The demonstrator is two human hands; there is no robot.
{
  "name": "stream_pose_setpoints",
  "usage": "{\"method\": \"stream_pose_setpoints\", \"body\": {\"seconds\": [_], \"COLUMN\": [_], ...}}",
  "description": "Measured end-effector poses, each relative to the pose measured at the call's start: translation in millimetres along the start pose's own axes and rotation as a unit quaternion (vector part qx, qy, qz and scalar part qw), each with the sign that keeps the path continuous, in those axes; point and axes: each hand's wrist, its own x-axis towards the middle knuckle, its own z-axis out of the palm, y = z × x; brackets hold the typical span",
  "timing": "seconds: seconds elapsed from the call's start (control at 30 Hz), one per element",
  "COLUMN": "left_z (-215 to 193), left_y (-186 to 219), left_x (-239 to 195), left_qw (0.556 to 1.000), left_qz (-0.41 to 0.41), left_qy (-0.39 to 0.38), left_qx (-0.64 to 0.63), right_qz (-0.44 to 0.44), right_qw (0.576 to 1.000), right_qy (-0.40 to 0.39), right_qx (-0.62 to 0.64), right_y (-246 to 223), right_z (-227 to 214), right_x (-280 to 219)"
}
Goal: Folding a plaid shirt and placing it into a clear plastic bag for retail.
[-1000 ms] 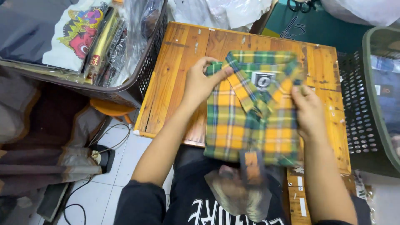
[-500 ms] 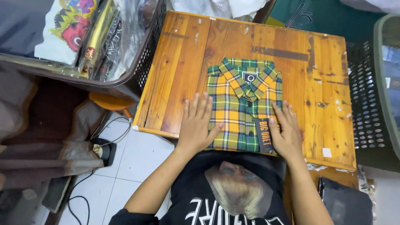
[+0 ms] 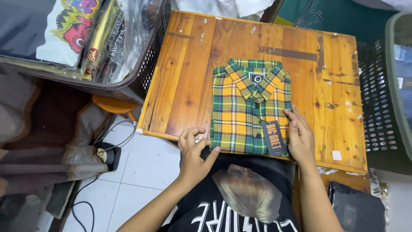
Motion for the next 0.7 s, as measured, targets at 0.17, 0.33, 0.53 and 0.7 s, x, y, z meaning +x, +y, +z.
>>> {"method": "stream_pose_setpoints", "body": {"seconds": [0.17,0.33,0.53,0.7], "left_z": [-10.0,-13.3,-16.0,-4.1], "left_y": [7.4,6.4,9.6,-0.9], "left_x": [-2.7,-5.3,-4.9,-3.1], "left_qw": [1.000,0.999,0.997,0.924], "left_qz": [-0.025,-0.045,-0.051,-0.192], "left_qy": [0.004,-0.020,0.025,-0.028], "left_qx": [0.004,0.011,-0.052,-0.330], "right_qz": [-0.004,-0.026,-0.118,-0.143], "right_qw": [0.999,0.991,0.976,0.954], "right_qy": [0.030,0.123,0.086,0.076], "right_qx": [0.022,0.044,-0.164,-0.252], "right_y": [-12.2,-1.0,-37.2,-41.5], "right_z": [0.0,0.1,2.6,7.0], "right_x": [0.5,-12.0,-36.2,-48.0]}}
